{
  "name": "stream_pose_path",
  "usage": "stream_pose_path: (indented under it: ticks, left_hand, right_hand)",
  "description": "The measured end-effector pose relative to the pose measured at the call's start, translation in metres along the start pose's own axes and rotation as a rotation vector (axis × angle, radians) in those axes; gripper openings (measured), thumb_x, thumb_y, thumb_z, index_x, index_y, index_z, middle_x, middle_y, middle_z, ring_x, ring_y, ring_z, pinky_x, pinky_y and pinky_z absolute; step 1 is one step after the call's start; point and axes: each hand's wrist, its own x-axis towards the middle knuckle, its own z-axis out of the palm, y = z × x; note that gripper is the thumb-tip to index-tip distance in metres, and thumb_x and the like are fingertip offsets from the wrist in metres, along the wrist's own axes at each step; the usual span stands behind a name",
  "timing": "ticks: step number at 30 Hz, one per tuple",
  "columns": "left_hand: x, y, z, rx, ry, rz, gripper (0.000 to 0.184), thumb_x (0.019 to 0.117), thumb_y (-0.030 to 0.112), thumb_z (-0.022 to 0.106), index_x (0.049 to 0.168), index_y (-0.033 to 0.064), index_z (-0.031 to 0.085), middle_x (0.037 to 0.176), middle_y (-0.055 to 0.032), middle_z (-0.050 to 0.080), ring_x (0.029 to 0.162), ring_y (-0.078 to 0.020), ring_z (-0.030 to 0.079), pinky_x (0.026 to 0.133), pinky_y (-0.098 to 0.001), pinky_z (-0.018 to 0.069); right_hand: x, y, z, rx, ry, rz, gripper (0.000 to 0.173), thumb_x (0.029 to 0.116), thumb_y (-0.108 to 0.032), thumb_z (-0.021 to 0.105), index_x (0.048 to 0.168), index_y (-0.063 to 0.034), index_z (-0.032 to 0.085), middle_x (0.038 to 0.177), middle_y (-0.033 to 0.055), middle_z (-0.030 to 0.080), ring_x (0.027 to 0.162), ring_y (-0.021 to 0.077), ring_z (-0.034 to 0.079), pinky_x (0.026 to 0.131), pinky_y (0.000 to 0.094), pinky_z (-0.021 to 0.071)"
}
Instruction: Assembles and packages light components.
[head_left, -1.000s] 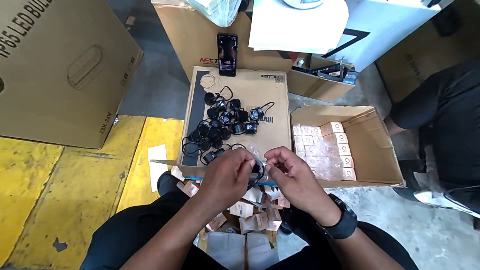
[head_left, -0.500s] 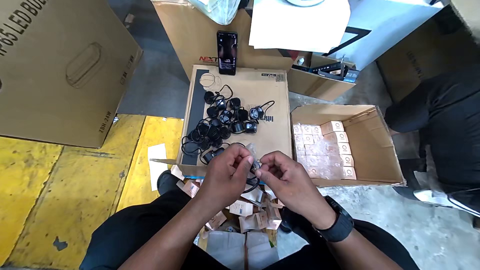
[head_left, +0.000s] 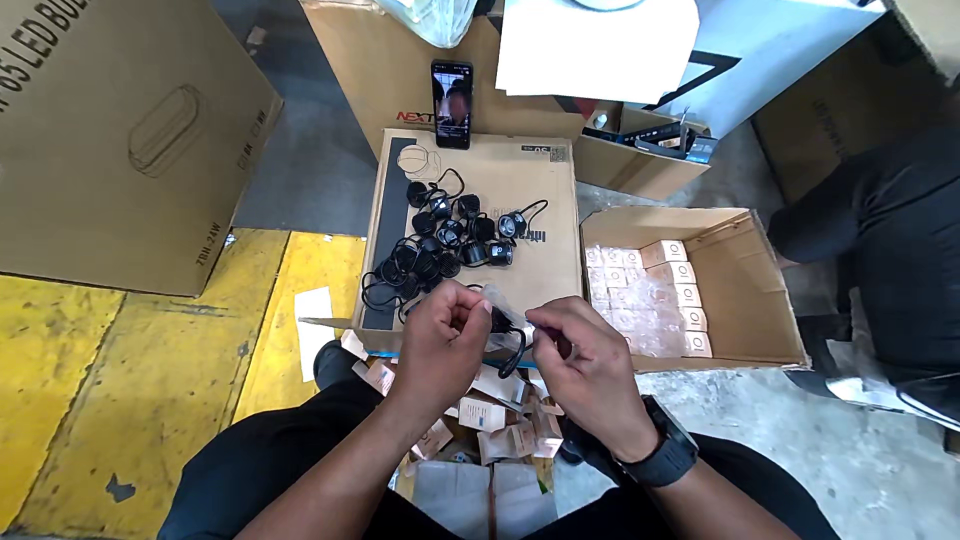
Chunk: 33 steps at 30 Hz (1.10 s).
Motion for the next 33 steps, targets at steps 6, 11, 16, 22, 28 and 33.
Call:
stream_pose_path:
  ticks: [6, 11, 16, 22, 28, 33]
  left_hand:
    - [-0.004, -0.003, 0.001, -0.014, -0.082, 0.059, 0.004, 0.0962, 0.009, 0.066, 0.094, 0.006, 0.067, 0.074, 0.0012, 0.066, 0.061, -0.006, 0.06, 0.055, -0.0196, 0.0514]
    - [-0.005, -0.004, -0.003, -0.019, -0.289, 0.16, 0.009, 0.0995, 0.013, 0.065, 0.096, 0.0055, 0.069, 0.077, 0.0032, 0.066, 0.066, -0.0026, 0.06, 0.061, -0.0176, 0.0519]
    - [-0.006, -0.004, -0.005, 0.029, -0.425, 0.197, 0.013, 0.1018, 0.016, 0.062, 0.097, 0.0061, 0.069, 0.08, 0.003, 0.065, 0.068, -0.0012, 0.059, 0.063, -0.0175, 0.051]
    - [-0.007, -0.002, -0.003, 0.054, -0.401, 0.136, 0.01, 0.0987, 0.015, 0.064, 0.094, 0.0077, 0.069, 0.075, 0.0047, 0.063, 0.063, -0.0006, 0.058, 0.058, -0.0167, 0.0494]
    - [-0.011, -0.014, -0.001, 0.435, -0.299, 0.387, 0.011, 0.0935, 0.019, 0.061, 0.092, 0.0126, 0.069, 0.07, 0.0049, 0.062, 0.066, -0.0068, 0.06, 0.062, -0.0285, 0.0529]
    - [-0.009, -0.016, 0.001, 0.696, -0.188, 0.539, 0.013, 0.0903, 0.018, 0.059, 0.089, 0.0117, 0.07, 0.065, 0.0025, 0.061, 0.061, -0.0136, 0.06, 0.058, -0.0338, 0.0514]
  right_hand:
    - [0.001, 0.003, 0.001, 0.047, -0.152, -0.2, 0.019, 0.0982, -0.008, 0.062, 0.103, -0.0104, 0.079, 0.103, 0.0022, 0.07, 0.101, 0.0127, 0.064, 0.087, 0.0292, 0.0557]
    - [0.002, 0.001, 0.002, 0.197, -0.124, 0.002, 0.005, 0.093, -0.007, 0.071, 0.093, -0.004, 0.075, 0.101, 0.0062, 0.068, 0.083, 0.0088, 0.066, 0.073, 0.0224, 0.0595]
    - [0.005, 0.002, -0.002, 0.077, -0.163, 0.235, 0.031, 0.0909, -0.02, 0.073, 0.119, -0.0083, 0.068, 0.105, 0.0004, 0.068, 0.084, 0.0075, 0.064, 0.071, 0.0229, 0.0553]
    - [0.006, 0.004, -0.003, -0.041, -0.266, 0.318, 0.014, 0.0994, -0.025, 0.061, 0.098, -0.0149, 0.07, 0.08, -0.0055, 0.066, 0.068, 0.0041, 0.061, 0.062, 0.0248, 0.0534]
    - [0.01, 0.004, -0.009, 0.098, -0.173, 0.343, 0.008, 0.0977, -0.016, 0.061, 0.096, -0.0113, 0.067, 0.071, -0.0038, 0.063, 0.06, 0.0054, 0.059, 0.055, 0.0223, 0.0503]
    - [0.015, -0.001, -0.011, 0.3, -0.149, 0.419, 0.005, 0.0959, -0.008, 0.062, 0.095, -0.0071, 0.067, 0.072, 0.0013, 0.065, 0.06, 0.0113, 0.064, 0.055, 0.0262, 0.0563]
